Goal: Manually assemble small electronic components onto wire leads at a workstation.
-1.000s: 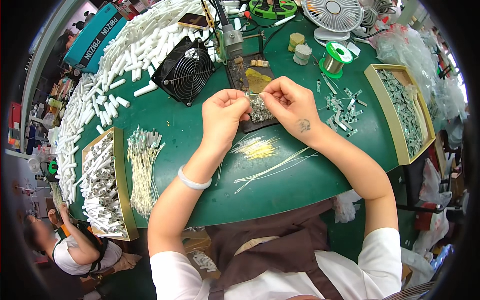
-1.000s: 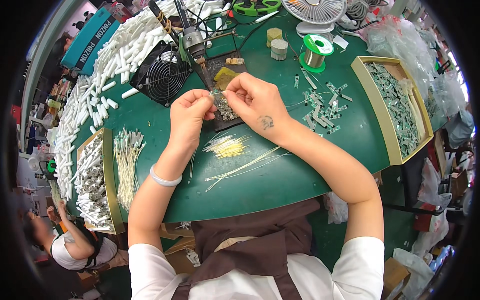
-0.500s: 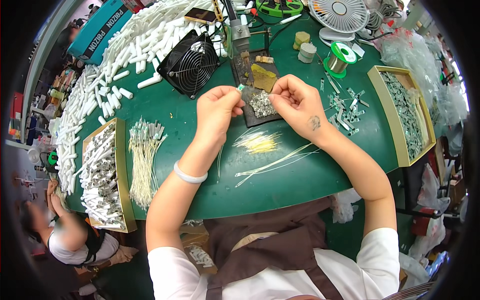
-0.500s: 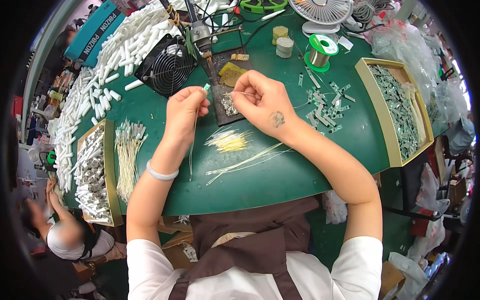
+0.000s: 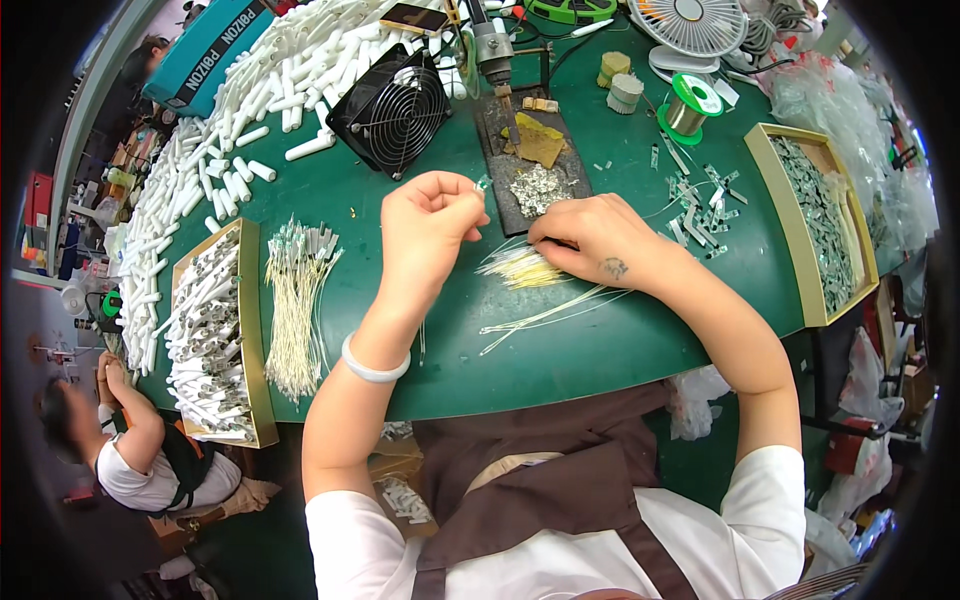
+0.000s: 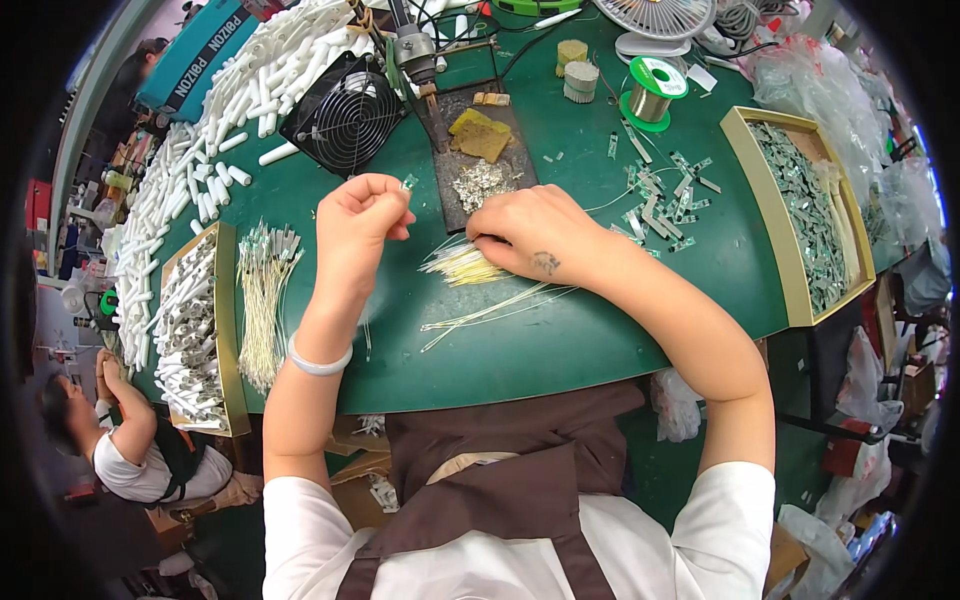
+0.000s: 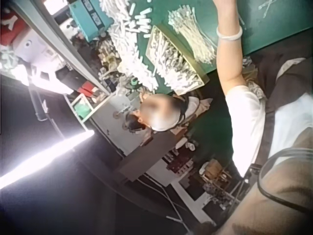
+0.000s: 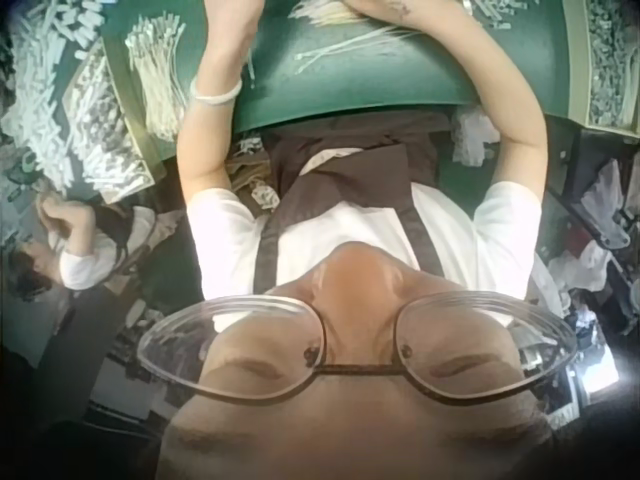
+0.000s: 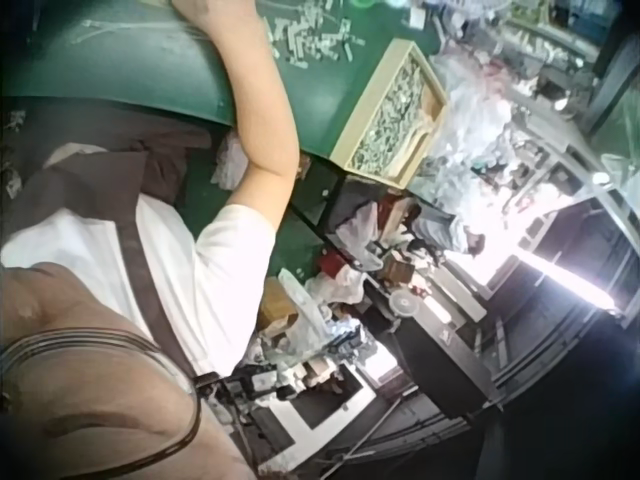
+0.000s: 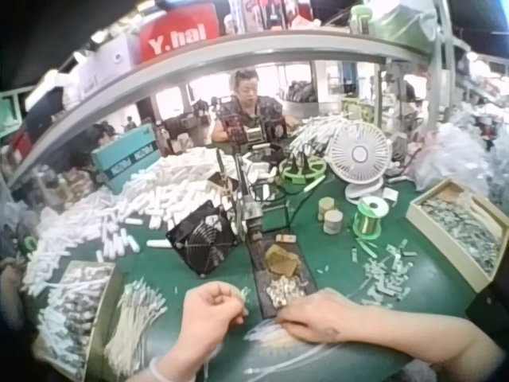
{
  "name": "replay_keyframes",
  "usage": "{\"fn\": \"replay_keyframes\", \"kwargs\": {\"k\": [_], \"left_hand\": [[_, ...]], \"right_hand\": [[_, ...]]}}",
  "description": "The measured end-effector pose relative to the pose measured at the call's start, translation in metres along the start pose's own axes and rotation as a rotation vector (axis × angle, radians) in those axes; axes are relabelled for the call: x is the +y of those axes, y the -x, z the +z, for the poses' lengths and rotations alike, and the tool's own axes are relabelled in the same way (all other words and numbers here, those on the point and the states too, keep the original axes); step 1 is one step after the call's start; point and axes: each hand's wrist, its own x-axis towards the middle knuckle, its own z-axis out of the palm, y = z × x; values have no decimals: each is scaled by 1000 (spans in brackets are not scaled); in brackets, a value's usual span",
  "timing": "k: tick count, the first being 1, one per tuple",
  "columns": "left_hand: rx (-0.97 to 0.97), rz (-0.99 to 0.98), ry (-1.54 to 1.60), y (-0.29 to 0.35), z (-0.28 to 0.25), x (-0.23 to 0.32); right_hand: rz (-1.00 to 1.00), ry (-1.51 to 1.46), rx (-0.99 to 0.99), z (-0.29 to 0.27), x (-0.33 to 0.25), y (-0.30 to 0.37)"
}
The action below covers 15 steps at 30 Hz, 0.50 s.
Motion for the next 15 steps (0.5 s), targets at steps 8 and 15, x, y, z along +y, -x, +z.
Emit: {"fn": "replay_keyframes", "kwargs": {"k": [8, 15], "left_hand": [[-53, 35, 3, 5, -2, -8], [-74, 16, -21, 6, -3, -10]], "right_hand": [[-78, 69, 9, 10, -3, -4], [16, -9, -39, 9, -9, -5]]}}
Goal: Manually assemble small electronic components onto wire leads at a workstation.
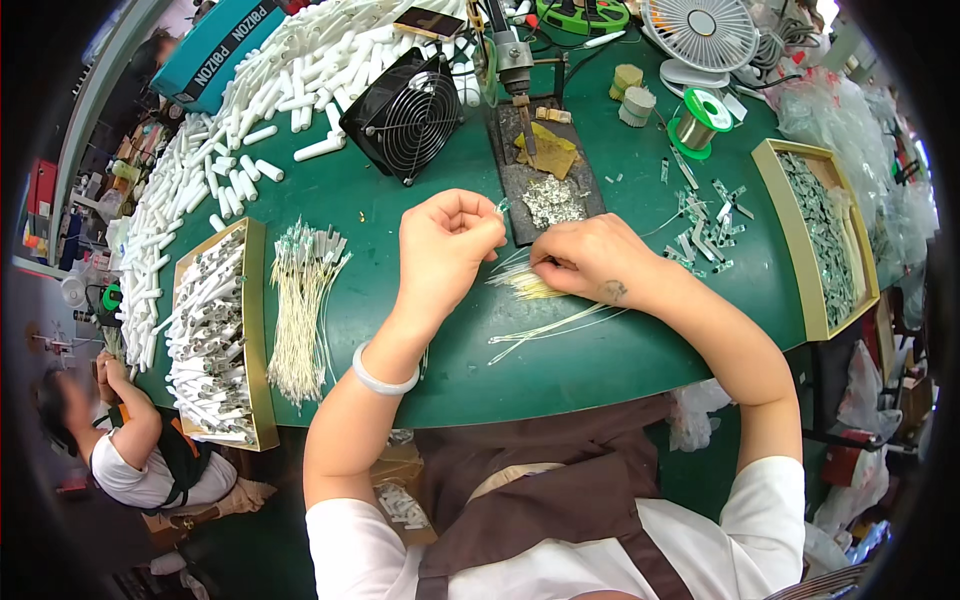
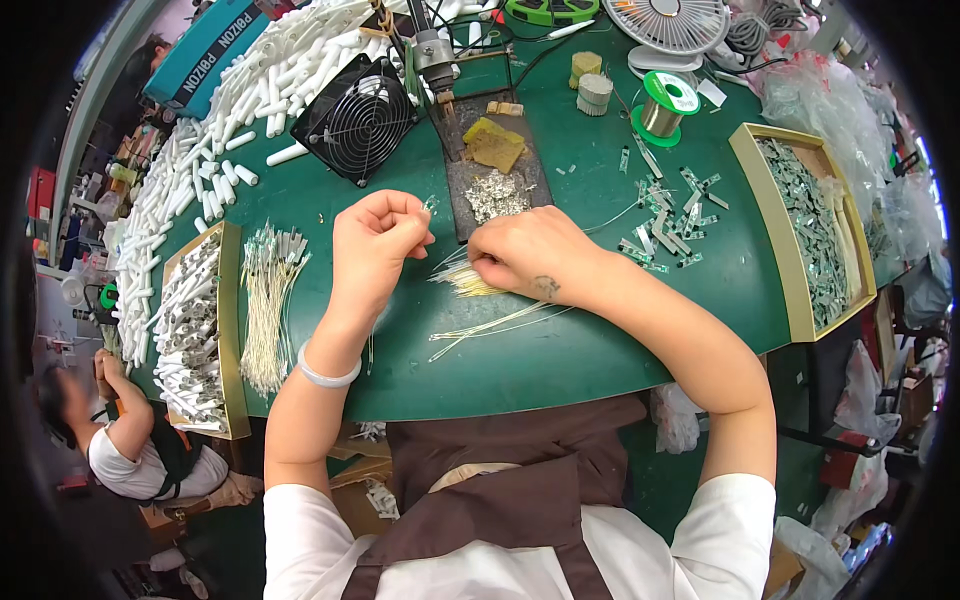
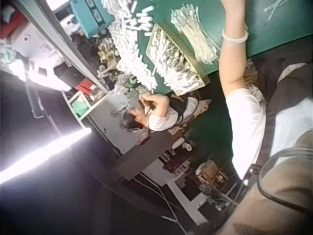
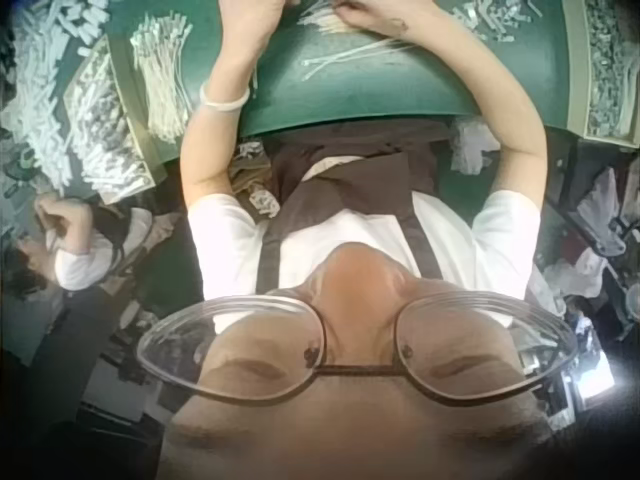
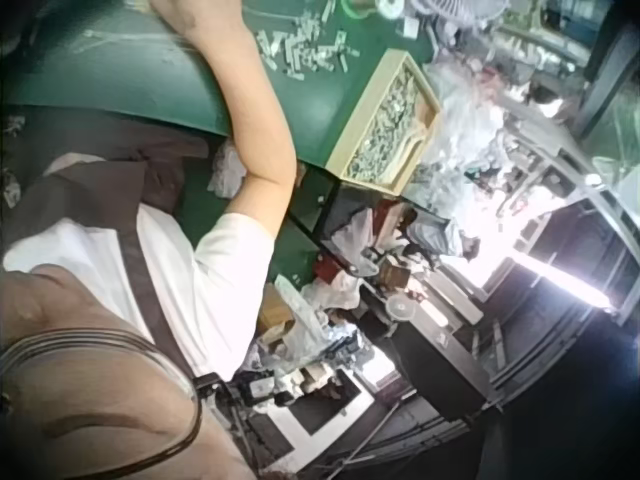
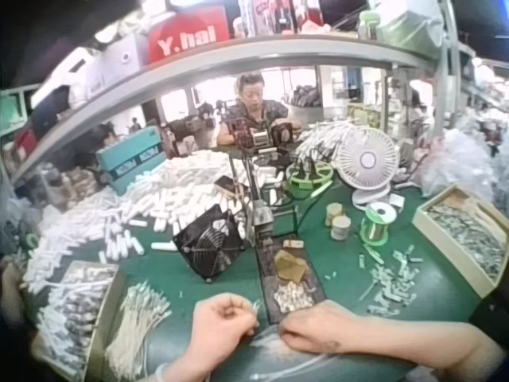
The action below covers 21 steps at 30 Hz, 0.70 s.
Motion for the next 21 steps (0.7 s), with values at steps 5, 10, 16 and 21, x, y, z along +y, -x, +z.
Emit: {"fn": "replay_keyframes", "kwargs": {"k": [5, 10, 16, 21], "left_hand": [[-34, -14, -33, -4, -3, -3], [-174, -96, -114, -3, -4, -6], [-274, -201, -53, 0, -2, -1], [-295, -210, -57, 2, 2, 0]], "right_hand": [[1, 4, 14, -3, 1, 1], [-75, 4, 136, -11, 2, 3], [-134, 37, 243, -12, 6, 3], [-167, 56, 311, -10, 5, 3]]}}
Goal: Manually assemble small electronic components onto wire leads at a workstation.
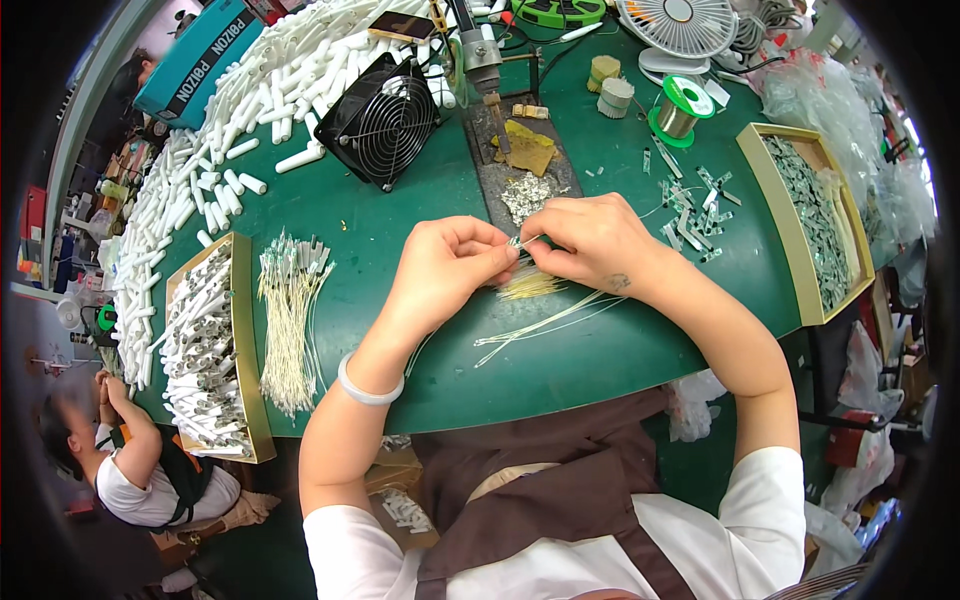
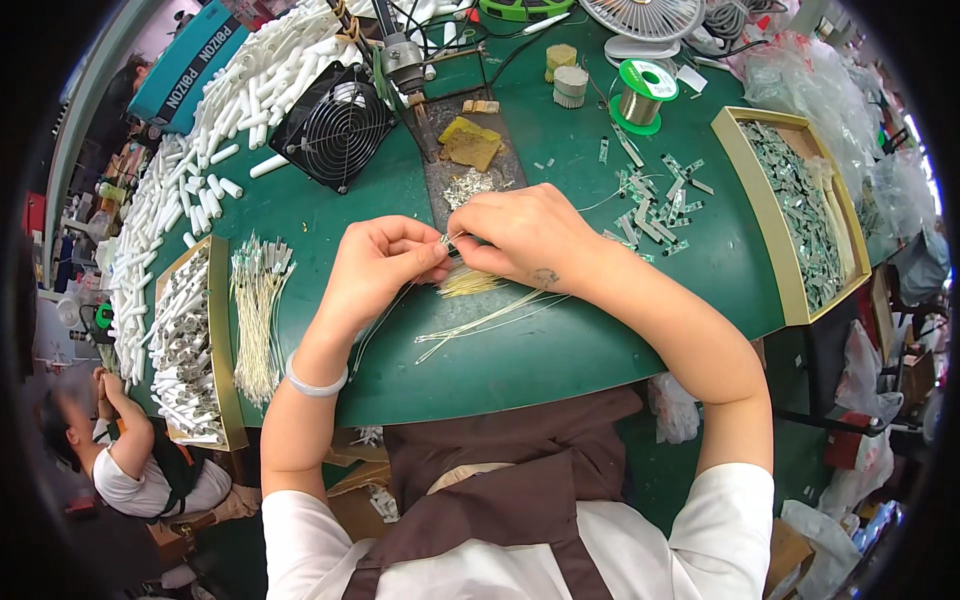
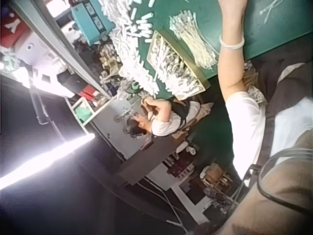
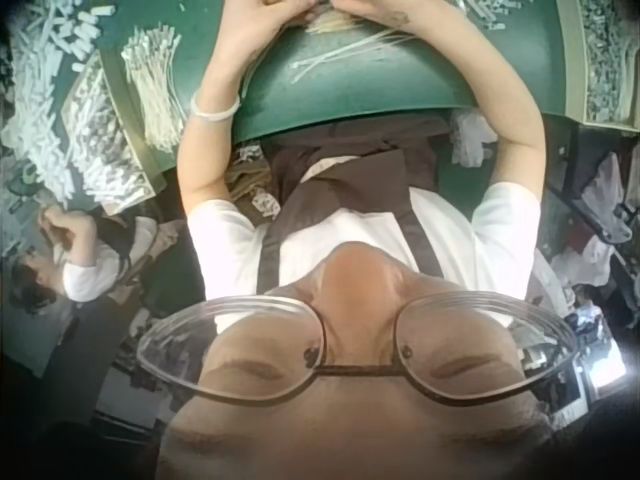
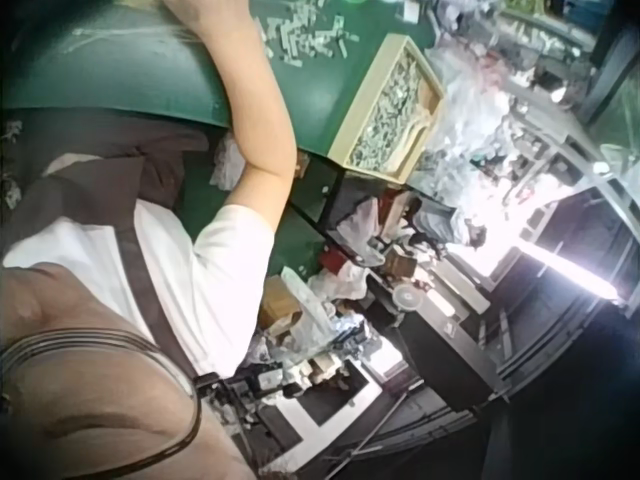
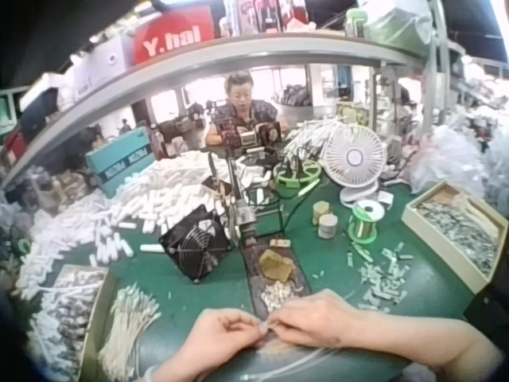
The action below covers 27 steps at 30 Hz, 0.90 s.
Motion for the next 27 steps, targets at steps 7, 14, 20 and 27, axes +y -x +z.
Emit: {"fn": "replay_keyframes", "kwargs": {"k": [7, 14, 20, 27], "left_hand": [[47, 67, 7, 0, 5, -7], [118, 149, -66, -4, 8, -12], [146, 164, -41, -6, 9, -15], [156, 170, -29, -8, 12, -14]], "right_hand": [[10, -4, 51, 2, -2, -1], [505, -349, -35, -4, -2, -2], [598, -460, -88, -1, -5, -6], [588, -458, -60, 2, -5, -5]]}}
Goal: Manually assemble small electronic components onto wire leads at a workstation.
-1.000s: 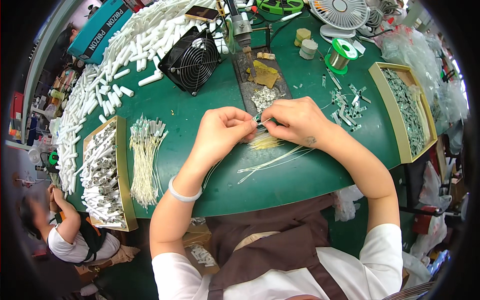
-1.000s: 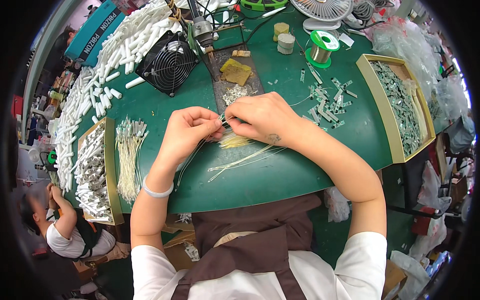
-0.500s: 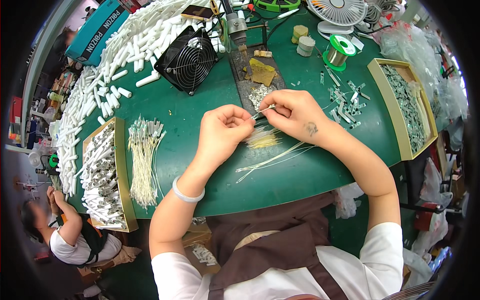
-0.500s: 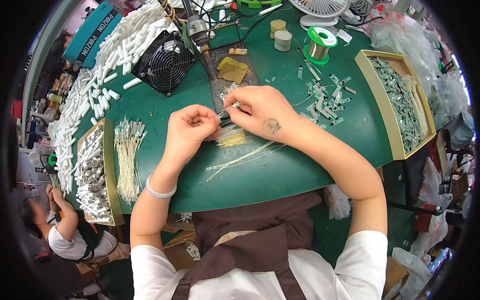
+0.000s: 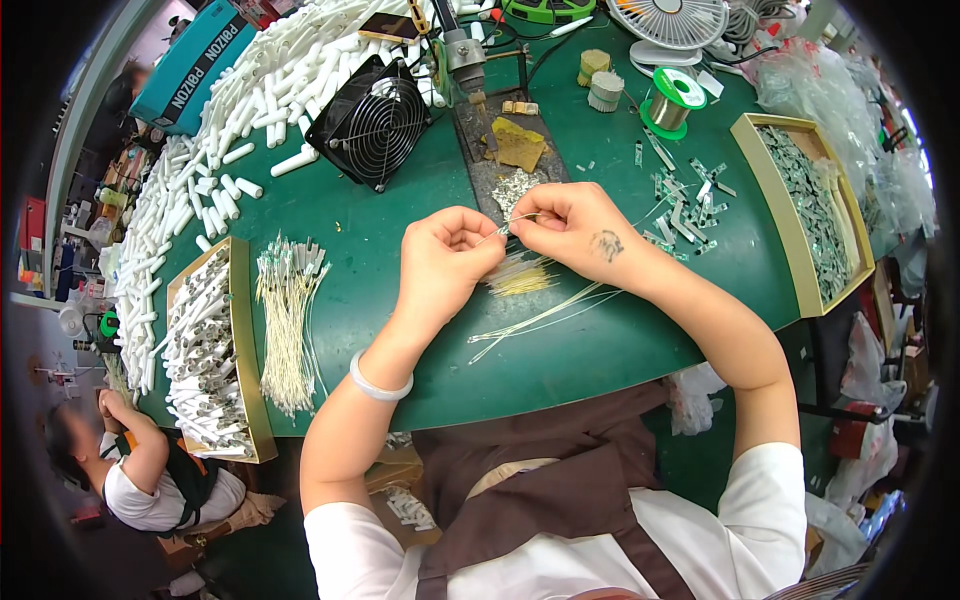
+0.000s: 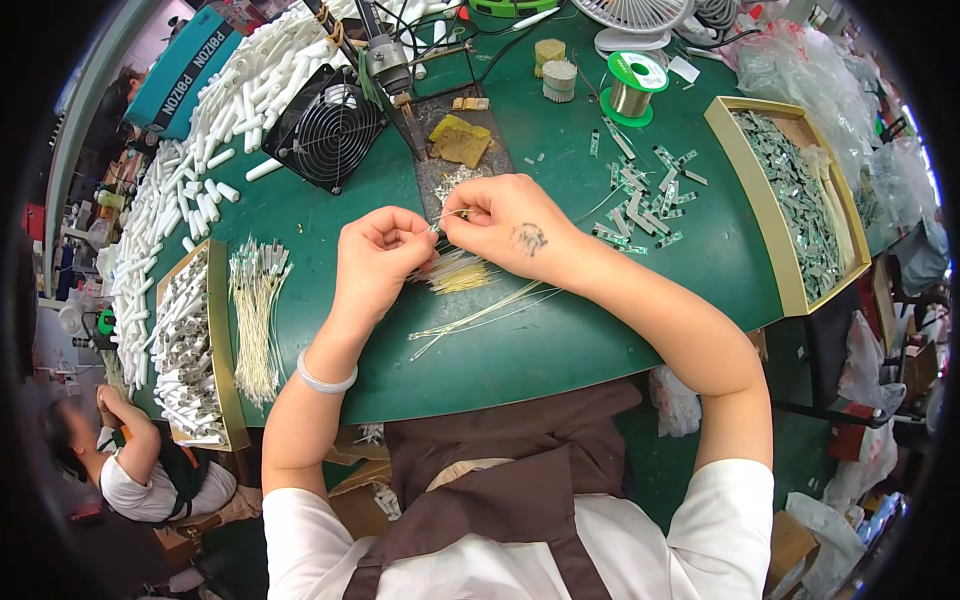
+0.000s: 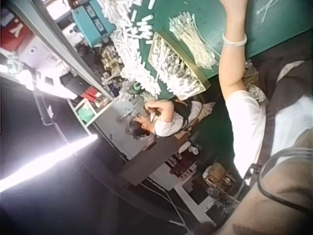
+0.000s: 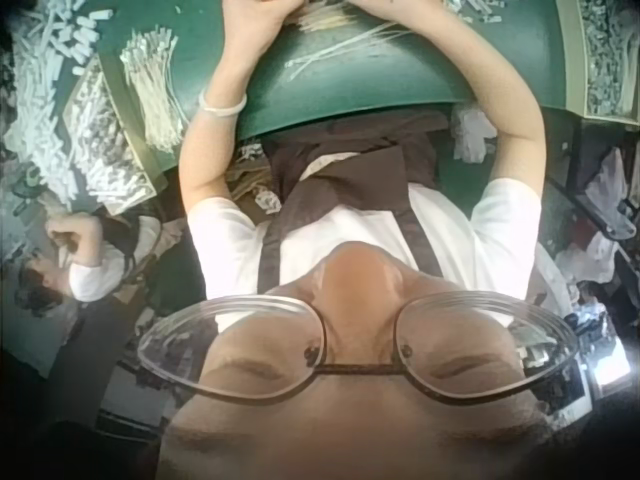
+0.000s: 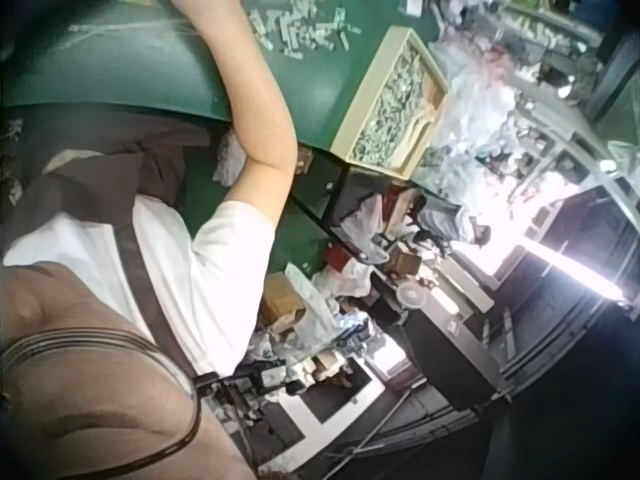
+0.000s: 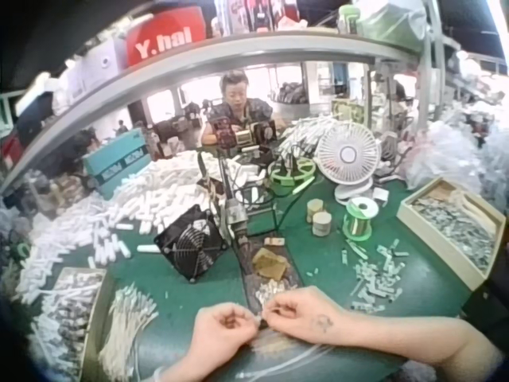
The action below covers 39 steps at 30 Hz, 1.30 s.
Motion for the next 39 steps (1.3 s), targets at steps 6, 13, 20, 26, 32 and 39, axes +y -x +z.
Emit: {"fn": "replay_keyframes", "kwargs": {"k": [6, 13, 20, 26, 32, 39], "left_hand": [[9, -37, 59, -4, 2, 2], [101, -10, 135, -16, 5, 11], [136, -34, 150, -30, 5, 11], [147, -11, 179, -35, 7, 12], [176, 1, 216, -38, 9, 14], [185, 18, 248, -38, 9, 15]], "right_hand": [[-19, -32, 32, -4, 1, -4], [-66, -100, 132, -5, 8, -9], [-200, -53, 217, -5, 13, -13], [-260, 3, 297, -4, 14, -17], [-278, -17, 336, -3, 14, -20], [-258, -39, 349, -3, 11, -20]]}}
